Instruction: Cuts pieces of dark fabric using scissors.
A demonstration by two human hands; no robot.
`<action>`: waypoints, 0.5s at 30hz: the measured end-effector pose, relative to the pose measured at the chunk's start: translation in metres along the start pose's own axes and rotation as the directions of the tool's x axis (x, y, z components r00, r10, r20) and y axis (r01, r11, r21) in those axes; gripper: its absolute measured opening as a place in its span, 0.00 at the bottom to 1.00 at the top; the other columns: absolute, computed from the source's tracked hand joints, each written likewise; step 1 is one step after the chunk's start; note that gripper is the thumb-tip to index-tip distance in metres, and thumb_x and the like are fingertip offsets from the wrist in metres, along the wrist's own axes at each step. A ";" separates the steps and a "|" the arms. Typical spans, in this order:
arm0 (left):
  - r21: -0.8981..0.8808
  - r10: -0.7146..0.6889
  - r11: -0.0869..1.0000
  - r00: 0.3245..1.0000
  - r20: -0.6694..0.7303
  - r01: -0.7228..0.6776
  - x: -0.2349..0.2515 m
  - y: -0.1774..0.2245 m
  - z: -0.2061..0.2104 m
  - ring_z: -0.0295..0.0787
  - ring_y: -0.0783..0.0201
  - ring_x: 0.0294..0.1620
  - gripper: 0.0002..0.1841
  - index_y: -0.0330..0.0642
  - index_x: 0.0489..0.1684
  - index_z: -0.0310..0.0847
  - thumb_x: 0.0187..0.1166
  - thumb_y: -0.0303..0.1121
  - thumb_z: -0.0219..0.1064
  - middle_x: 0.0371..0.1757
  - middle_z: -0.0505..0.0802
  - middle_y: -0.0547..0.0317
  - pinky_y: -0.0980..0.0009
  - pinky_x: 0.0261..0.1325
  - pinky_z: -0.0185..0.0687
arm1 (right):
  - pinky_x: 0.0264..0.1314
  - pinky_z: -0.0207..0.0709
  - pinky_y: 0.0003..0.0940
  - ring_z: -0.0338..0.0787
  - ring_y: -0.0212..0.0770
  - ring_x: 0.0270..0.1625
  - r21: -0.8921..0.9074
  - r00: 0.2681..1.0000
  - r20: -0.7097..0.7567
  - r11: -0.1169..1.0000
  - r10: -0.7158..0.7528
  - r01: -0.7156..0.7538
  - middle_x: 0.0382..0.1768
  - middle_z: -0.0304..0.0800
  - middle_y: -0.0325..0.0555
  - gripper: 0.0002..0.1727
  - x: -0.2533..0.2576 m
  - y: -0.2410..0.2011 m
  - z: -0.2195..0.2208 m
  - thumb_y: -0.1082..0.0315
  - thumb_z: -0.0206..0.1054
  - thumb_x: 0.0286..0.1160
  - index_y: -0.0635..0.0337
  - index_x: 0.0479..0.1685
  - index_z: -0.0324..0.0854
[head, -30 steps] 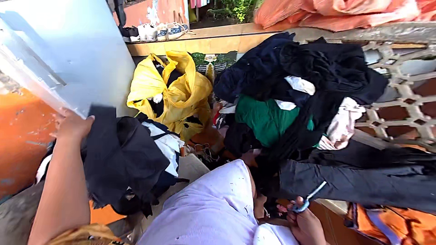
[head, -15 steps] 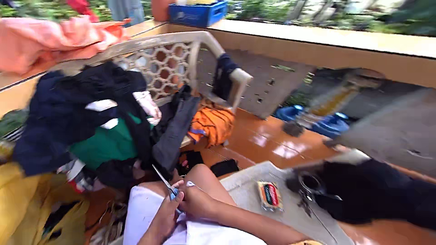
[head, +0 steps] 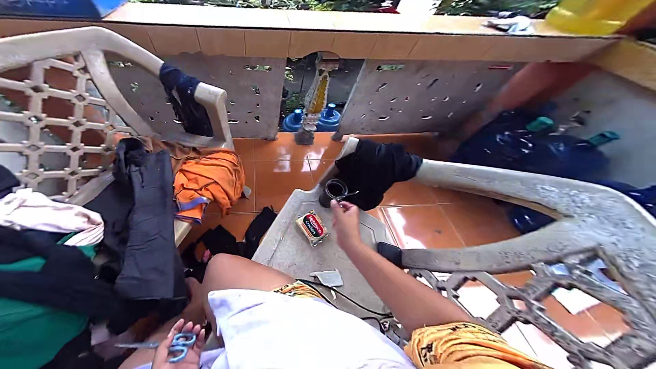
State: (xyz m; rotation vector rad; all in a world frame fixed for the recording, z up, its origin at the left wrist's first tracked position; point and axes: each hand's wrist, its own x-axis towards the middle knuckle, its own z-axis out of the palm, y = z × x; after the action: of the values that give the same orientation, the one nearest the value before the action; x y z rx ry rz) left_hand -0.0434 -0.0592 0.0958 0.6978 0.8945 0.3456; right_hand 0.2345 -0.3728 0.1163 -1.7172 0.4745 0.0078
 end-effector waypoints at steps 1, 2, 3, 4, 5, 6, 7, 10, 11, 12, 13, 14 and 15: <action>-0.010 -0.026 1.000 0.999 -0.034 0.026 0.000 0.000 -0.001 0.94 0.66 0.34 0.24 0.49 0.45 0.78 0.92 0.39 0.31 0.30 0.94 0.67 0.65 0.44 0.92 | 0.52 0.78 0.45 0.82 0.48 0.46 -0.033 0.997 -0.080 0.999 -0.003 0.001 0.52 0.80 0.63 0.38 0.020 0.006 -0.013 0.55 0.66 0.83 0.75 0.81 0.56; -0.009 -0.036 0.999 0.998 -0.053 0.035 0.001 0.000 0.000 0.94 0.65 0.33 0.23 0.48 0.45 0.78 0.92 0.39 0.32 0.30 0.94 0.66 0.65 0.43 0.92 | 0.56 0.77 0.47 0.82 0.50 0.49 -0.084 0.993 -0.115 0.996 -0.012 0.003 0.54 0.81 0.66 0.41 0.038 0.009 -0.023 0.53 0.68 0.81 0.74 0.82 0.55; 0.015 -0.035 0.999 0.997 -0.063 0.036 0.002 0.000 0.002 0.93 0.66 0.33 0.21 0.48 0.47 0.77 0.92 0.39 0.33 0.30 0.93 0.67 0.66 0.42 0.91 | 0.59 0.77 0.48 0.83 0.51 0.51 -0.160 0.994 -0.108 0.987 -0.033 0.015 0.55 0.82 0.67 0.41 0.052 0.010 -0.029 0.52 0.69 0.81 0.74 0.81 0.58; 0.046 -0.032 0.998 0.997 -0.067 0.035 0.002 -0.001 0.004 0.93 0.66 0.32 0.19 0.48 0.49 0.76 0.92 0.38 0.35 0.31 0.93 0.66 0.66 0.41 0.91 | 0.61 0.76 0.49 0.85 0.51 0.53 -0.237 0.995 -0.080 0.971 -0.053 0.033 0.56 0.84 0.66 0.37 0.062 0.010 -0.032 0.52 0.69 0.81 0.74 0.76 0.66; 0.078 -0.030 0.996 0.997 -0.064 0.035 0.003 -0.001 0.005 0.93 0.67 0.32 0.18 0.47 0.51 0.75 0.92 0.37 0.36 0.31 0.92 0.66 0.66 0.41 0.91 | 0.60 0.75 0.48 0.84 0.50 0.51 -0.287 0.996 -0.049 0.956 -0.074 0.057 0.52 0.85 0.63 0.30 0.070 0.009 -0.031 0.52 0.68 0.82 0.73 0.67 0.74; 0.098 -0.030 0.995 0.998 -0.062 0.035 0.003 -0.001 0.006 0.93 0.66 0.32 0.18 0.46 0.52 0.74 0.92 0.37 0.36 0.32 0.92 0.66 0.66 0.41 0.91 | 0.56 0.74 0.46 0.83 0.46 0.46 -0.317 0.995 -0.022 0.944 -0.101 0.089 0.47 0.86 0.58 0.25 0.076 0.007 -0.029 0.53 0.65 0.85 0.71 0.59 0.80; 0.109 -0.030 0.993 0.998 -0.063 0.037 0.003 -0.002 0.006 0.93 0.66 0.32 0.17 0.46 0.53 0.74 0.92 0.36 0.36 0.32 0.92 0.65 0.66 0.40 0.91 | 0.52 0.74 0.44 0.82 0.44 0.42 -0.356 0.993 0.004 0.928 -0.119 0.112 0.41 0.85 0.54 0.22 0.081 0.004 -0.026 0.55 0.61 0.89 0.69 0.53 0.81; 0.096 -0.037 0.994 0.995 -0.088 0.045 0.004 -0.002 0.005 0.92 0.65 0.30 0.17 0.45 0.54 0.73 0.93 0.36 0.36 0.31 0.92 0.64 0.66 0.39 0.91 | 0.59 0.76 0.50 0.87 0.50 0.49 -0.570 0.992 0.097 0.812 -0.081 0.122 0.46 0.88 0.57 0.21 0.083 -0.020 -0.023 0.58 0.49 0.94 0.66 0.60 0.80; 0.083 -0.037 0.996 0.995 -0.096 0.045 0.004 -0.001 0.005 0.92 0.65 0.30 0.17 0.45 0.53 0.73 0.93 0.36 0.37 0.31 0.92 0.64 0.66 0.39 0.91 | 0.63 0.76 0.53 0.88 0.53 0.56 -0.650 0.989 0.128 0.748 -0.068 0.135 0.51 0.89 0.59 0.22 0.081 -0.030 -0.023 0.58 0.47 0.95 0.66 0.65 0.78; 0.072 -0.037 0.996 0.994 -0.101 0.045 0.004 -0.001 0.005 0.92 0.65 0.30 0.17 0.45 0.52 0.74 0.93 0.36 0.37 0.30 0.92 0.64 0.66 0.39 0.91 | 0.67 0.76 0.54 0.88 0.55 0.61 -0.716 0.986 0.159 0.681 -0.057 0.155 0.56 0.88 0.61 0.22 0.078 -0.038 -0.024 0.58 0.47 0.95 0.65 0.70 0.75; 0.064 -0.037 0.997 0.994 -0.103 0.044 0.004 -0.002 0.004 0.92 0.65 0.30 0.17 0.45 0.52 0.74 0.93 0.36 0.37 0.30 0.92 0.64 0.66 0.39 0.91 | 0.69 0.75 0.56 0.87 0.56 0.64 -0.764 0.982 0.185 0.621 -0.049 0.175 0.58 0.88 0.62 0.22 0.078 -0.044 -0.025 0.58 0.47 0.95 0.65 0.72 0.73; 0.059 -0.038 0.997 0.994 -0.103 0.044 0.004 -0.002 0.004 0.92 0.65 0.30 0.17 0.45 0.52 0.74 0.93 0.36 0.37 0.30 0.92 0.63 0.66 0.39 0.91 | 0.69 0.75 0.57 0.87 0.58 0.66 -0.793 0.976 0.212 0.577 -0.043 0.197 0.59 0.87 0.63 0.22 0.077 -0.047 -0.025 0.57 0.48 0.95 0.65 0.72 0.72; 0.058 -0.040 0.997 0.994 -0.106 0.046 0.004 -0.002 0.004 0.92 0.65 0.30 0.17 0.45 0.52 0.74 0.92 0.36 0.37 0.30 0.92 0.63 0.67 0.38 0.91 | 0.70 0.74 0.57 0.86 0.59 0.66 -0.806 0.969 0.242 0.548 -0.039 0.224 0.59 0.87 0.64 0.22 0.078 -0.048 -0.026 0.57 0.49 0.94 0.66 0.71 0.72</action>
State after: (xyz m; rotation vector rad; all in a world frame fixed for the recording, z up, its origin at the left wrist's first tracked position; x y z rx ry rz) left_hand -0.0378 -0.0599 0.0934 0.7197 1.0211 0.3202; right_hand 0.3149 -0.4154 0.1464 -2.6723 0.1700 0.3499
